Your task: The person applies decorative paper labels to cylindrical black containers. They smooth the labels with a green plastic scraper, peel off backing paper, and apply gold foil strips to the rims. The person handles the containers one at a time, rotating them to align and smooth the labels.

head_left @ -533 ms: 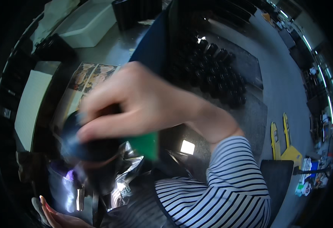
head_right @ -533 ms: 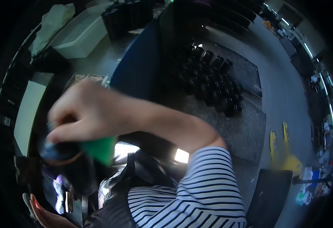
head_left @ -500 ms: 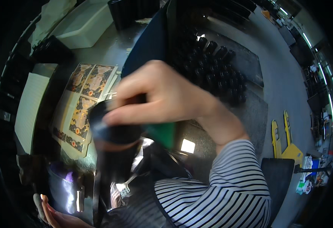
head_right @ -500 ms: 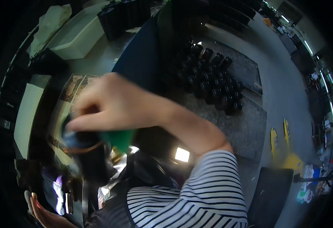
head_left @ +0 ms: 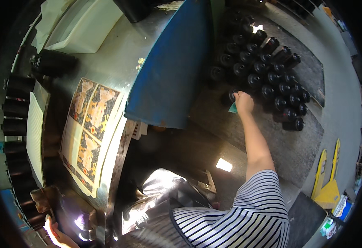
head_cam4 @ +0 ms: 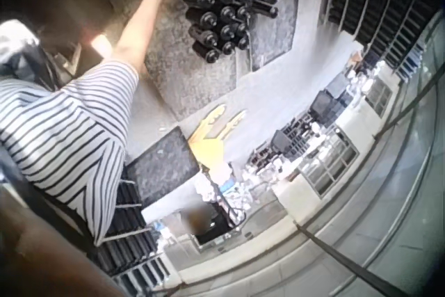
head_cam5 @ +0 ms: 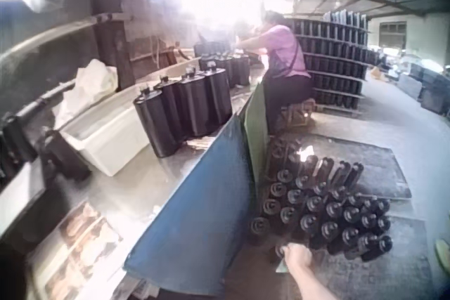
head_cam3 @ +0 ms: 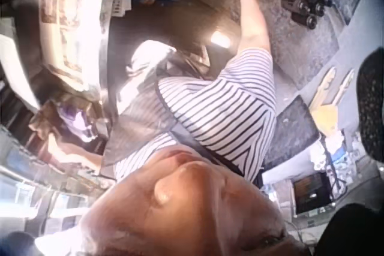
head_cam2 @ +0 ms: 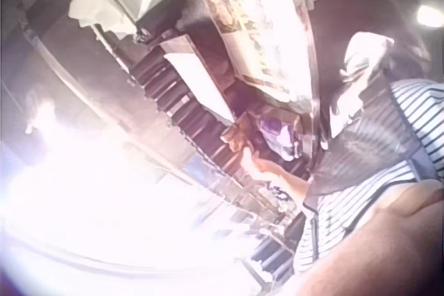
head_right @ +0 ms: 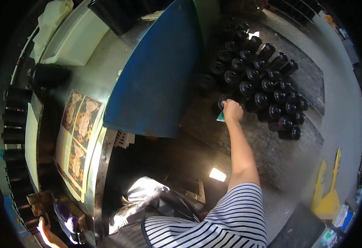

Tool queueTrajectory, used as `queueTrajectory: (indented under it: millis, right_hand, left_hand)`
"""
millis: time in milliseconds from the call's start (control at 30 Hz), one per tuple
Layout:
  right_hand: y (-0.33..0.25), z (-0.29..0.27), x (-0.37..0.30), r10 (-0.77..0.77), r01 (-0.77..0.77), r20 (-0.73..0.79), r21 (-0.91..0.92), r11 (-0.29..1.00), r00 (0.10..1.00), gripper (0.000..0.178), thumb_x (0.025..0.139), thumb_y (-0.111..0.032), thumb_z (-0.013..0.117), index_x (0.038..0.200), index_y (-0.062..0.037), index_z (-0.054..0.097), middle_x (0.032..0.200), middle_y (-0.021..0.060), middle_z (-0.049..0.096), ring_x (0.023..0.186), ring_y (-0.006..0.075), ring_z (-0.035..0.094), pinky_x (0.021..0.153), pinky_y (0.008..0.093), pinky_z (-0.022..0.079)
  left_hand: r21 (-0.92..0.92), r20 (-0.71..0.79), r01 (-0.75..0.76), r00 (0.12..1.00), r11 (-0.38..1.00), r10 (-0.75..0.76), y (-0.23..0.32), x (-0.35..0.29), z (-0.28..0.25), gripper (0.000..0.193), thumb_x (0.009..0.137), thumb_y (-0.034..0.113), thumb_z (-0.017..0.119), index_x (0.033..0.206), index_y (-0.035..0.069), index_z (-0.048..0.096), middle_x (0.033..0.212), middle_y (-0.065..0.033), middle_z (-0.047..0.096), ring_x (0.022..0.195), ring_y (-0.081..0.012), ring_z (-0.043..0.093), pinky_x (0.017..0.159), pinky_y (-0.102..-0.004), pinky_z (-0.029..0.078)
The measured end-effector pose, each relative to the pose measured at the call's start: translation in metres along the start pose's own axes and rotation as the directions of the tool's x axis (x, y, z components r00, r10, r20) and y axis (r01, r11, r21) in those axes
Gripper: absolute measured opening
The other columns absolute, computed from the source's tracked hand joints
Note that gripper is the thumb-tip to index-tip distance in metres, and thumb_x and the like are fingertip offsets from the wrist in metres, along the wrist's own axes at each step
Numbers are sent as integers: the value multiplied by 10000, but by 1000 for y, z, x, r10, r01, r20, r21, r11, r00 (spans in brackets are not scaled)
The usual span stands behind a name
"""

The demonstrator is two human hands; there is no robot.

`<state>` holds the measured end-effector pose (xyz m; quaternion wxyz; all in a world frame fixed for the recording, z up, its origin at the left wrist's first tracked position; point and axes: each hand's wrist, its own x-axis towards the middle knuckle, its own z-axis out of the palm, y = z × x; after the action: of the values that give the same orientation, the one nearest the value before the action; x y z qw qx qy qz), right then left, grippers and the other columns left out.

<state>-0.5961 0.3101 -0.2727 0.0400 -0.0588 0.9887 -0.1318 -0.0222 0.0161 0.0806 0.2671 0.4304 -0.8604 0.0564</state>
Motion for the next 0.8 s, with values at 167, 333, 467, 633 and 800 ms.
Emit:
queueTrajectory:
  millis: [167, 333, 467, 633, 800]
  right_hand:
    - [-8, 34, 56, 22, -20, 40, -49, 999, 999, 249, 839, -353, 595, 854, -114, 665, 843, 152, 662, 799, 360, 636, 680, 451, 506]
    - [-28, 12, 57, -58, 56, 111, 26, 998, 992, 255, 829, -336, 601, 859, -86, 640, 933, 161, 643, 884, 373, 603, 735, 461, 481]
    - [-12, 3, 48, -111, 101, 41, 194, 976, 993, 221, 818, -267, 620, 909, -72, 672, 867, 171, 647, 802, 380, 611, 697, 426, 490]
    - [-128, -74, 48, -264, 406, -308, 662, 630, 914, 171, 914, -122, 542, 965, -2, 653, 767, 52, 659, 596, 86, 562, 571, 229, 455]
    - [-341, -189, -9, -641, 768, -491, 587, 256, 589, 127, 889, -70, 569, 957, -12, 659, 742, 11, 614, 606, 67, 537, 566, 205, 438]
  left_hand:
    - [80, 58, 31, 998, 996, -36, 39, 8, 5, 266, 932, 131, 469, 996, -77, 623, 991, -197, 637, 923, -310, 608, 857, -405, 473]
    - [143, -65, 185, 982, 972, -178, -81, -17, 10, 205, 893, -45, 448, 1009, -11, 614, 985, -95, 628, 907, -215, 599, 793, -268, 486]
    - [398, 87, -147, 989, 906, 122, 17, 32, 26, 250, 808, -133, 439, 943, 11, 592, 911, -88, 603, 852, -212, 577, 733, -285, 470]
    - [98, -33, 34, 999, 995, -31, 17, 30, 16, 207, 793, -102, 449, 857, 3, 615, 856, -85, 634, 702, -184, 554, 648, -255, 440]
    - [14, -95, 81, 992, 997, -80, -28, 4, 4, 274, 854, -106, 413, 961, -1, 643, 963, -125, 662, 755, -190, 589, 656, -263, 448]
